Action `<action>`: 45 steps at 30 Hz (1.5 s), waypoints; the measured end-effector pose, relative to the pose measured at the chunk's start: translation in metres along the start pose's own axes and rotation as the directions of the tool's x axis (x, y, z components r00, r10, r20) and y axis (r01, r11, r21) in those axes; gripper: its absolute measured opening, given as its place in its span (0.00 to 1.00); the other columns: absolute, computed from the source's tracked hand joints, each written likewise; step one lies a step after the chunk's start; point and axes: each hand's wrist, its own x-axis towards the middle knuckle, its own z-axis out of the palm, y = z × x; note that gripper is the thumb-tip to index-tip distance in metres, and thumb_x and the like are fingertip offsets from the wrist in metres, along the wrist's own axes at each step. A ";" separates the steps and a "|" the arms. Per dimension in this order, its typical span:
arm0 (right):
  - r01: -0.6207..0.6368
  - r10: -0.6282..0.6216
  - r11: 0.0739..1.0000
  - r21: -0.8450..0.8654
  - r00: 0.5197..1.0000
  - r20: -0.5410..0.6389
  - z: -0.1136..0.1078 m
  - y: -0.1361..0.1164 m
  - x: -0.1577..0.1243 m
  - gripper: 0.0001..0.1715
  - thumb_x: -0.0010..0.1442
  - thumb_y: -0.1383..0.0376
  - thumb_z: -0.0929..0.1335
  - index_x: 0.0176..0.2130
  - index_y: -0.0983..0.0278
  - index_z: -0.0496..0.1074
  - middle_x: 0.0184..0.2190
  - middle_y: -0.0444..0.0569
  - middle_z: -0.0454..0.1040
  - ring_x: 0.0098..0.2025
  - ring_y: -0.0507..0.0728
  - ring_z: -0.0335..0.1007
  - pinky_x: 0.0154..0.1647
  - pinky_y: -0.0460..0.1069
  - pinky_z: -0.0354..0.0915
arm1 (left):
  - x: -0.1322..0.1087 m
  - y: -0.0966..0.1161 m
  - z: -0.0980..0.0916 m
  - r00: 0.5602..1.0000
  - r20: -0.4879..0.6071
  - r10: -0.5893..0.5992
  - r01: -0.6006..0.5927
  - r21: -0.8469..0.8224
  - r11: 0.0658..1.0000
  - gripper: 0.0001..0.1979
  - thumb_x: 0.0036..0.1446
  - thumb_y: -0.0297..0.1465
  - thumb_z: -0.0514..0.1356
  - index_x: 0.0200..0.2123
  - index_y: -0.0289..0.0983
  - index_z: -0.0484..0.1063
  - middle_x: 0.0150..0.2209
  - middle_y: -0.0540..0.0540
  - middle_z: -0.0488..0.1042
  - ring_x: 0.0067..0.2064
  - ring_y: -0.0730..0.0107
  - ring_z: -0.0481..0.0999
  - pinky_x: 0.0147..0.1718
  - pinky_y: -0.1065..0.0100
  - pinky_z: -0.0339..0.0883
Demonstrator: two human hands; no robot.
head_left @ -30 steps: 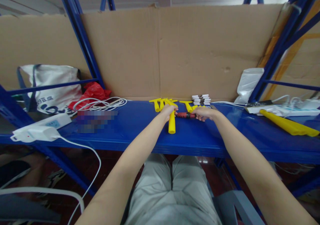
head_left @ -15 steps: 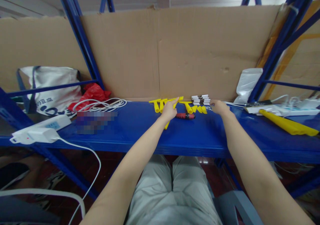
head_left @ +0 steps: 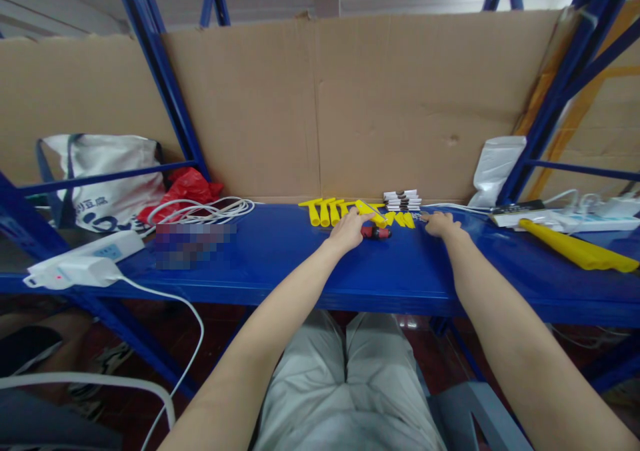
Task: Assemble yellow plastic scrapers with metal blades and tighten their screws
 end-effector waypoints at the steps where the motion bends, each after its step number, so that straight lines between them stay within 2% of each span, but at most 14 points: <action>1: -0.020 0.020 1.000 0.009 1.000 0.017 -0.001 -0.003 -0.002 0.29 0.58 0.62 0.61 0.58 0.56 0.66 0.59 0.60 0.61 0.61 0.72 0.54 0.53 0.69 0.58 | 0.000 -0.001 0.000 1.000 -0.004 -0.002 0.002 -0.012 1.000 0.29 0.55 0.19 0.50 0.59 0.44 0.65 0.53 0.40 0.64 0.52 0.57 0.70 0.53 0.57 0.63; 6: -0.049 0.049 0.999 0.010 0.997 0.063 -0.010 -0.016 -0.013 0.32 0.59 0.66 0.59 0.62 0.56 0.62 0.65 0.57 0.52 0.65 0.72 0.45 0.58 0.72 0.50 | 0.003 -0.006 0.003 0.999 -0.040 -0.021 0.017 -0.086 0.996 0.28 0.54 0.18 0.51 0.56 0.45 0.68 0.51 0.43 0.67 0.55 0.59 0.67 0.55 0.59 0.61; 13: -0.044 0.046 0.999 -0.022 0.994 0.100 -0.011 -0.024 -0.018 0.32 0.59 0.68 0.57 0.62 0.56 0.61 0.66 0.55 0.50 0.66 0.70 0.43 0.60 0.73 0.45 | 0.003 -0.004 0.003 0.999 -0.044 -0.019 0.014 -0.115 0.993 0.26 0.54 0.19 0.52 0.54 0.42 0.70 0.52 0.41 0.67 0.55 0.59 0.68 0.56 0.59 0.61; 18: -0.031 0.035 0.998 -0.052 0.997 0.068 -0.010 -0.026 -0.018 0.30 0.60 0.68 0.57 0.60 0.58 0.63 0.64 0.57 0.54 0.65 0.69 0.46 0.59 0.72 0.47 | 0.003 -0.005 0.004 0.998 -0.054 -0.014 0.008 -0.109 0.994 0.25 0.54 0.19 0.52 0.53 0.42 0.71 0.51 0.42 0.68 0.56 0.61 0.67 0.56 0.60 0.61; 23: -0.014 0.014 0.998 -0.057 1.000 -0.015 -0.012 -0.029 -0.016 0.24 0.60 0.68 0.57 0.52 0.66 0.70 0.58 0.62 0.61 0.62 0.68 0.50 0.57 0.67 0.53 | 0.005 -0.006 0.006 0.998 -0.067 -0.008 0.000 -0.127 0.992 0.25 0.53 0.18 0.53 0.52 0.42 0.72 0.50 0.42 0.69 0.55 0.61 0.67 0.56 0.60 0.60; 26: -0.067 0.067 0.997 -0.028 0.998 0.005 -0.012 -0.030 -0.013 0.25 0.61 0.67 0.57 0.54 0.69 0.68 0.58 0.64 0.60 0.63 0.69 0.49 0.58 0.66 0.52 | 0.005 -0.007 0.006 0.997 -0.074 -0.005 -0.006 -0.142 0.990 0.24 0.53 0.18 0.53 0.51 0.41 0.73 0.50 0.42 0.69 0.55 0.61 0.68 0.56 0.60 0.60; 29: -0.102 0.101 0.994 0.028 0.994 0.044 -0.011 -0.030 -0.010 0.26 0.60 0.67 0.58 0.56 0.69 0.67 0.59 0.64 0.60 0.63 0.70 0.49 0.57 0.67 0.53 | 0.005 -0.007 0.006 0.998 -0.070 -0.004 -0.007 -0.158 0.987 0.24 0.53 0.18 0.53 0.50 0.41 0.73 0.50 0.42 0.69 0.54 0.61 0.68 0.56 0.59 0.60; 33: -0.119 0.115 0.991 0.056 0.991 0.067 -0.013 -0.029 -0.010 0.27 0.58 0.67 0.59 0.56 0.69 0.66 0.58 0.65 0.61 0.62 0.71 0.50 0.57 0.67 0.54 | 0.005 -0.007 0.006 0.997 -0.070 -0.008 -0.003 -0.148 0.989 0.24 0.53 0.18 0.53 0.50 0.42 0.73 0.50 0.43 0.69 0.53 0.61 0.69 0.56 0.59 0.61; 38: -0.126 0.121 0.991 0.048 0.988 0.099 -0.018 -0.032 -0.013 0.27 0.58 0.66 0.60 0.56 0.68 0.66 0.58 0.64 0.62 0.62 0.71 0.52 0.56 0.66 0.56 | 0.005 -0.007 0.007 0.996 -0.083 0.013 -0.026 -0.154 0.988 0.23 0.52 0.18 0.53 0.51 0.37 0.73 0.49 0.39 0.69 0.53 0.58 0.69 0.55 0.59 0.61; 42: -0.116 0.110 0.992 0.049 0.987 0.114 -0.019 -0.032 -0.013 0.28 0.58 0.67 0.60 0.56 0.71 0.66 0.57 0.67 0.63 0.61 0.71 0.53 0.56 0.66 0.56 | 0.005 -0.009 0.007 0.998 -0.070 0.006 -0.017 -0.162 0.987 0.24 0.52 0.17 0.53 0.50 0.40 0.73 0.50 0.41 0.68 0.54 0.59 0.68 0.55 0.58 0.62; 45: -0.110 0.104 0.993 0.039 0.986 0.127 -0.019 -0.031 -0.012 0.27 0.57 0.67 0.60 0.55 0.70 0.67 0.56 0.66 0.65 0.61 0.71 0.54 0.55 0.66 0.57 | 0.006 -0.009 0.008 0.998 -0.066 0.007 -0.016 -0.135 0.991 0.25 0.52 0.18 0.53 0.51 0.41 0.73 0.51 0.42 0.69 0.56 0.61 0.67 0.55 0.58 0.62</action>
